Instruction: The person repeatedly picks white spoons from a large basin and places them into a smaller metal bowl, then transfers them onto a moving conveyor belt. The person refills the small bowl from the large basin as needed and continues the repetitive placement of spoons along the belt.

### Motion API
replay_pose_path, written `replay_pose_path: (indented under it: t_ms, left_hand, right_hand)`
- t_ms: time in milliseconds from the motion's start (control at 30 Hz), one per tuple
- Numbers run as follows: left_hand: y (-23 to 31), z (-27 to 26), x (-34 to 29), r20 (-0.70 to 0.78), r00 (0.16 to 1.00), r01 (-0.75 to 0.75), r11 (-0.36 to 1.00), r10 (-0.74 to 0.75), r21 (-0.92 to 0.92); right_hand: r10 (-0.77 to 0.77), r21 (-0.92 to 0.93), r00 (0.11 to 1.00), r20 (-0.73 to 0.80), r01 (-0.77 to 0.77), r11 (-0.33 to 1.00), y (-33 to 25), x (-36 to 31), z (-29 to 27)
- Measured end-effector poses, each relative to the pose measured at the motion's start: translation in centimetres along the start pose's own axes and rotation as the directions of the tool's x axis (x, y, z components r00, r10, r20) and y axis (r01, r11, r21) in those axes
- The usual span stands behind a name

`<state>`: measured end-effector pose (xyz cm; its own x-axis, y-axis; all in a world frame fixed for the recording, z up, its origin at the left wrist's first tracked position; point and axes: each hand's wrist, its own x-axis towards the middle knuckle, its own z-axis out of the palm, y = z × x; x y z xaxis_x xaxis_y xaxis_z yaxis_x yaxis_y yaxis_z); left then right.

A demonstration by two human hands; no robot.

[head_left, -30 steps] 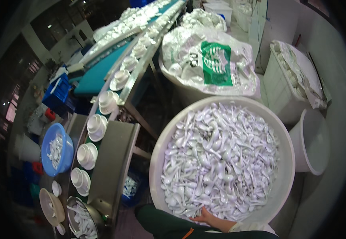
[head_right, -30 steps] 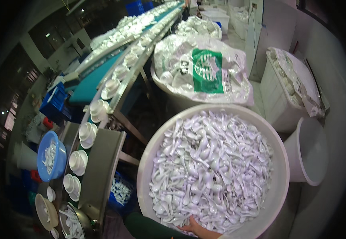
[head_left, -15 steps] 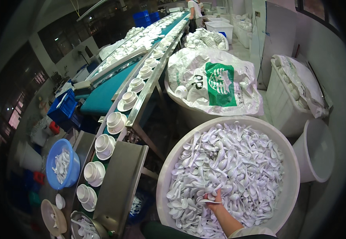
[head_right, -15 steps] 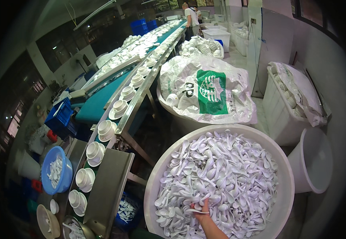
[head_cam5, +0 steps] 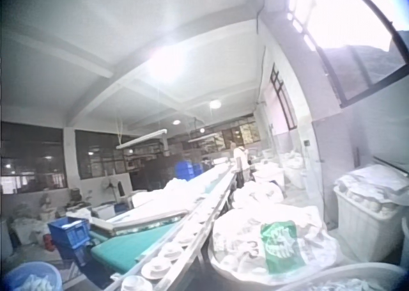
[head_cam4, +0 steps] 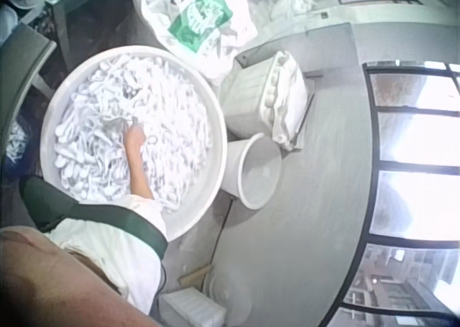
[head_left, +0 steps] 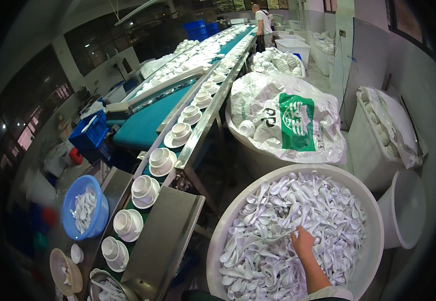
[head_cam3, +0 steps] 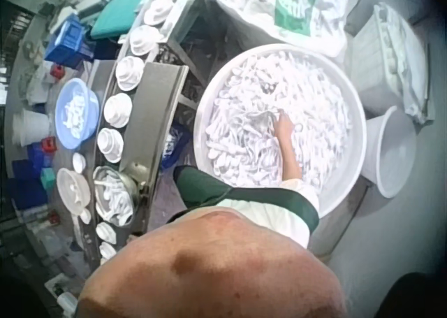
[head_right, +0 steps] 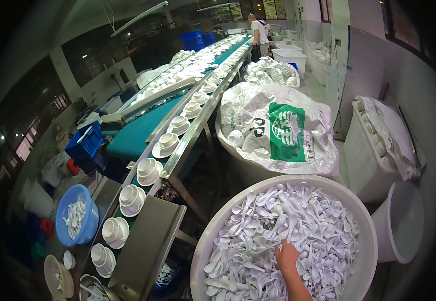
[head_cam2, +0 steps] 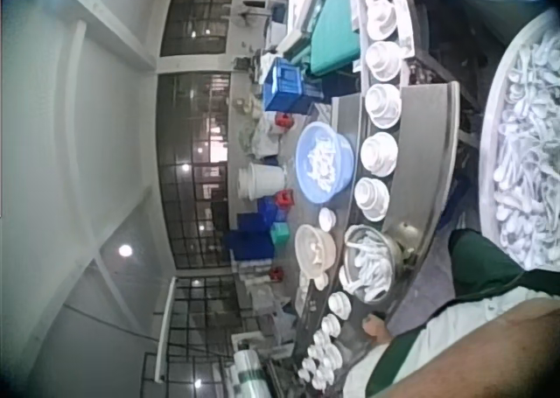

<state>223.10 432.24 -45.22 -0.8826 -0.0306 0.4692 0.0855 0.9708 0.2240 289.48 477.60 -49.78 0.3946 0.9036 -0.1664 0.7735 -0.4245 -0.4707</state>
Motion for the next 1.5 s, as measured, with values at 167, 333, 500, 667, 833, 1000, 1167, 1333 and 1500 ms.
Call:
replay_pose_path:
  t_ms: [167, 333, 500, 667, 833, 1000, 1167, 1333, 1500]
  left_hand:
    - [0.9, -1.3, -0.1, 0.078, 0.996, -0.055, 0.997, 0.051, 0.051]
    - [2.3, -3.5, -0.8, 0.115, 0.987, -0.121, 0.989, 0.112, 0.081]
    - [2.3, -4.4, -2.1, 0.071, 0.979, -0.198, 0.969, 0.189, 0.148]
    - [6.9, -7.2, -3.6, 0.064, 0.998, -0.003, 0.998, -0.001, 0.056]
    - [6.6, -5.8, -3.5, -0.007, 1.000, 0.014, 1.000, -0.014, 0.008]
    - [3.6, -4.2, -2.6, 0.009, 0.993, -0.121, 0.990, 0.121, 0.071]
    - [1.2, -2.7, -1.1, -0.030, 0.950, -0.296, 0.927, 0.310, 0.229]
    - [-1.1, -1.6, -0.5, 0.005, 0.985, -0.172, 0.978, 0.172, 0.122]
    - [-3.2, -0.5, 0.3, -0.031, 0.999, 0.036, 0.999, -0.037, -0.036]
  right_hand:
    - [-0.223, -0.104, 0.914, -0.338, 0.199, 0.974, 1.6, 7.9, 5.2]
    - [-0.281, -0.202, 0.907, -0.314, 0.225, 0.953, -0.1, 14.2, 6.1]
    - [-0.244, -0.281, 0.928, -0.282, 0.163, 0.946, 0.5, 18.4, 6.3]
    - [-0.157, -0.304, 0.959, -0.236, 0.080, 0.949, 2.7, 20.8, 5.0]
    - [-0.209, -0.334, 0.925, -0.316, 0.098, 0.937, 4.6, 17.8, 6.3]
    - [-0.231, -0.152, 0.922, -0.310, 0.191, 0.970, 5.4, 11.9, 7.8]
    - [-0.186, 0.001, 0.904, -0.385, 0.202, 0.979, 4.6, 5.7, 10.6]
    - [-0.259, 0.020, 0.884, -0.390, 0.289, 0.957, 4.7, 4.9, 10.8]
    - [-0.276, 0.056, 0.903, -0.329, 0.311, 0.949, 2.6, 5.0, 10.2]
